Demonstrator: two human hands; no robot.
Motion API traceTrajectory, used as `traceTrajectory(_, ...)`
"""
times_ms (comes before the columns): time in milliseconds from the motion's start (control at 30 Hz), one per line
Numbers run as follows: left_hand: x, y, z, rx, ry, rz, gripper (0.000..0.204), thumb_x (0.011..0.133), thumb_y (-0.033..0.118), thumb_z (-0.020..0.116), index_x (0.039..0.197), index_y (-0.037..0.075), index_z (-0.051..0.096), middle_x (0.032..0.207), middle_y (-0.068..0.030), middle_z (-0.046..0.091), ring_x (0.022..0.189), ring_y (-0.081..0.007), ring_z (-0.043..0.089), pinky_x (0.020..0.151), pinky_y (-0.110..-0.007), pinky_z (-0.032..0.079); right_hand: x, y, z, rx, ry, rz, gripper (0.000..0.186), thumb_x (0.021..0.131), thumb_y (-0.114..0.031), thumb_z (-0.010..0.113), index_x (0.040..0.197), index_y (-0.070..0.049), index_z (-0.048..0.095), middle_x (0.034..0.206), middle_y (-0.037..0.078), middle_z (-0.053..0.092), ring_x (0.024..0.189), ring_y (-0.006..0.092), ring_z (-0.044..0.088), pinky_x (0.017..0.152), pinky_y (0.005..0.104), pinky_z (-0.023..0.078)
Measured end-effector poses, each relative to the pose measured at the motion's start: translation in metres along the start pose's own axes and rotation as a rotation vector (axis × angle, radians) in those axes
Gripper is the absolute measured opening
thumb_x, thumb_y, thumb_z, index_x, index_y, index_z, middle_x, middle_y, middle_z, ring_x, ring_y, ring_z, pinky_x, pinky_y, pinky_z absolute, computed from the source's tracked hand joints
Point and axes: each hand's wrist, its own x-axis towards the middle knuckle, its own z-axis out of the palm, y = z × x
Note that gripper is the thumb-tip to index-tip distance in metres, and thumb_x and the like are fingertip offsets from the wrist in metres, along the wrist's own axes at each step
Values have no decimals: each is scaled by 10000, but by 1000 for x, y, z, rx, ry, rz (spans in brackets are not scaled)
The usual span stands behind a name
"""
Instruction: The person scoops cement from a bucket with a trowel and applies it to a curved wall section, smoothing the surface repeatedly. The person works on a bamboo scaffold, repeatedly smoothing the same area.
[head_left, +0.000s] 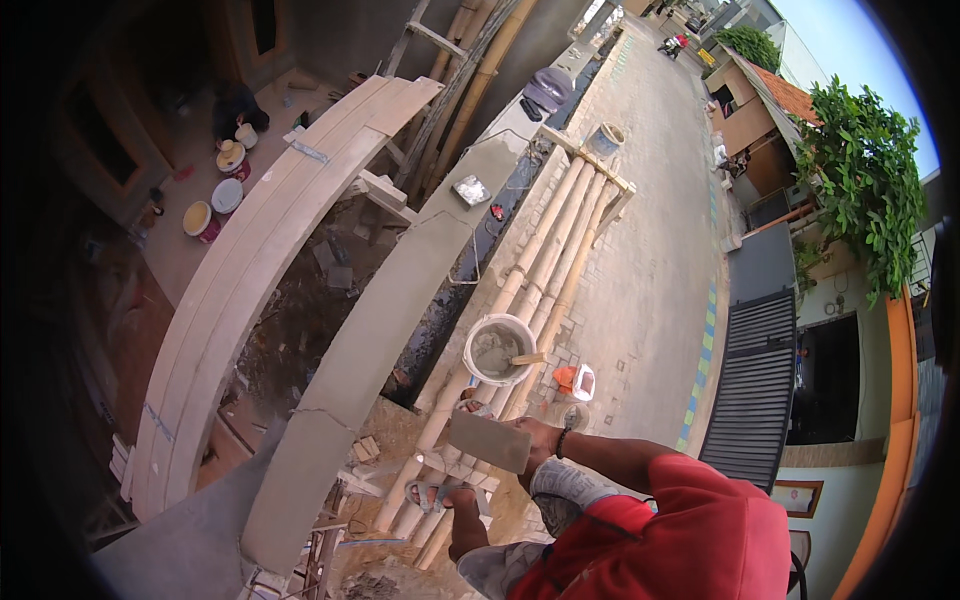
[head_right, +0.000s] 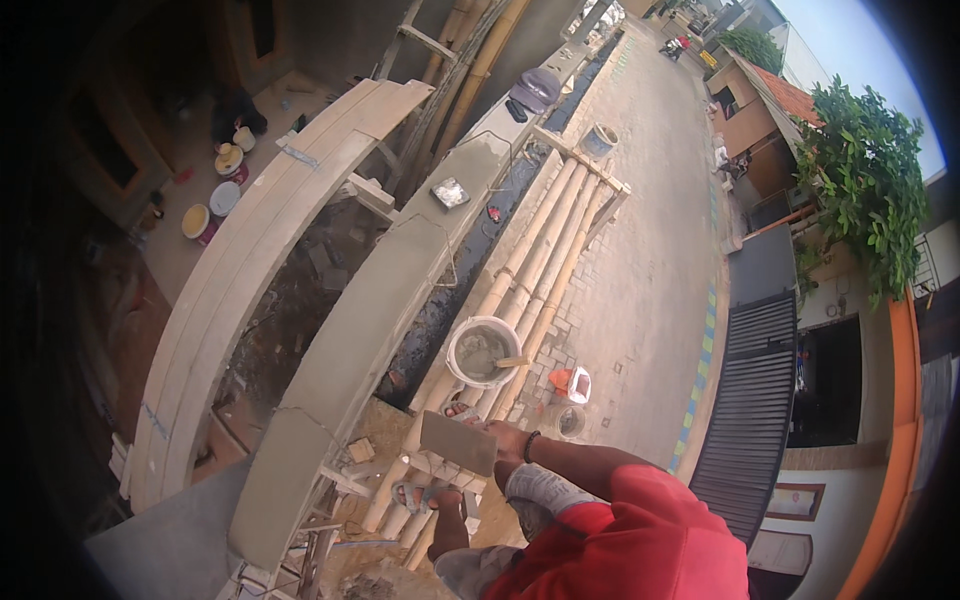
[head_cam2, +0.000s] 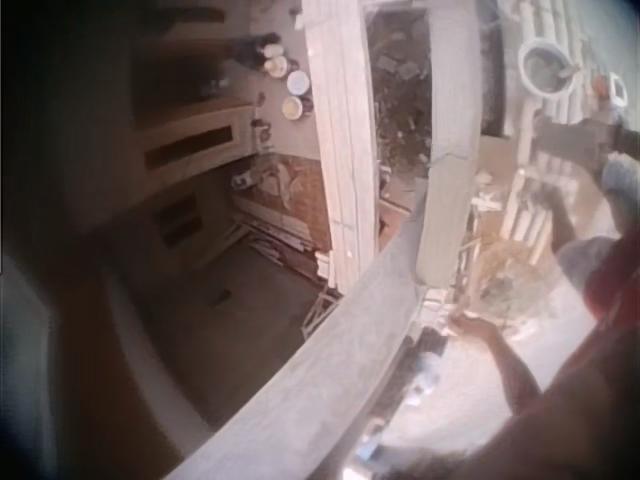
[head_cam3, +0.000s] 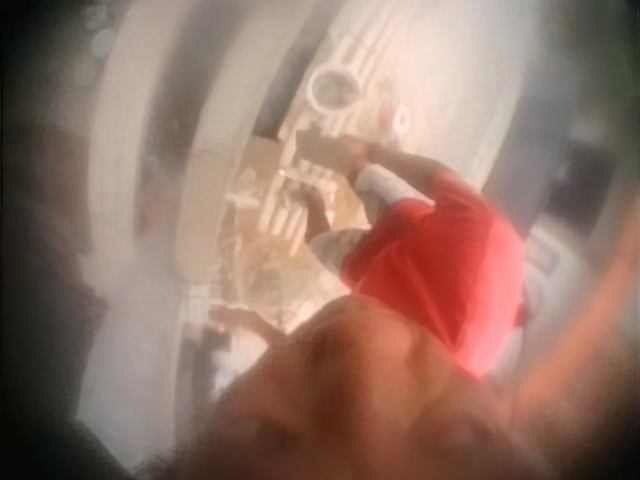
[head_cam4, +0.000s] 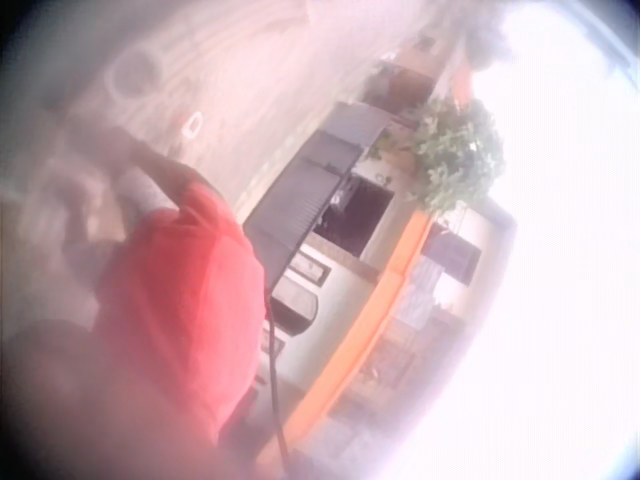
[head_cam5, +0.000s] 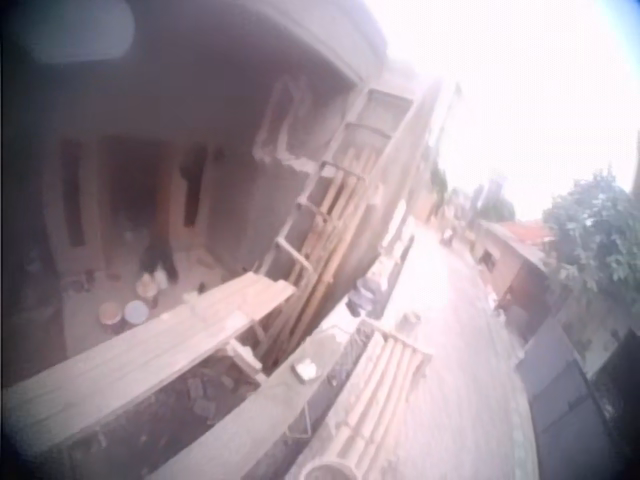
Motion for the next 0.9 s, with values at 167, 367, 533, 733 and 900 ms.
traceTrajectory(167, -92, 90, 187, -471, -602, -287, 516, 918, 229, 579, 1336, -16, 397, 1157, -95, 575, 965, -151, 546, 851, -294, 436, 18, -54, 20, 1545, -53, 236, 438, 955, -300, 502, 1345, -108, 451, 1278, 78, 551, 1084, 205, 590, 890, 356, 503)
traceTrajectory(367, -102, 97, 329, -1162, -992, -579, 505, 939, 278, 547, 1369, 72, 382, 1159, -35, 529, 1039, -160, 510, 890, -325, 400, 33, -31, 29, 1723, -280, 102, 393, 945, -299, 503, 1277, -89, 501, 1184, 122, 597, 1030, 253, 610, 797, 376, 538)
traceTrajectory(533, -89, 110, 351, -1203, -1062, -650, 526, 883, 253, 627, 1335, 94, 411, 1155, -10, 542, 1027, -173, 529, 910, -335, 405, 27, 16, 30, 1771, -72, 312, 377, 950, -329, 493, 1242, -94, 524, 1149, 53, 620, 1014, 187, 607, 808, 327, 513)
traceTrajectory(733, -69, 59, 376, -1137, -1097, -763, 526, 825, 214, 689, 1275, 48, 475, 1235, -64, 550, 1165, -215, 508, 988, -388, 391, 29, 25, 30, 1586, 162, 602, 411, 966, -398, 460, 1230, -90, 529, 1081, 35, 636, 931, 144, 629, 805, 315, 514)
traceTrajectory(900, -45, 27, 390, -1165, -1001, -738, 503, 822, 159, 679, 1271, 45, 484, 1269, -83, 542, 1189, -238, 507, 1027, -416, 379, 25, 110, -20, 401, 193, 980, 304, 937, -275, 512, 1149, -66, 568, 968, 100, 669, 791, 202, 668, 643, 316, 557)
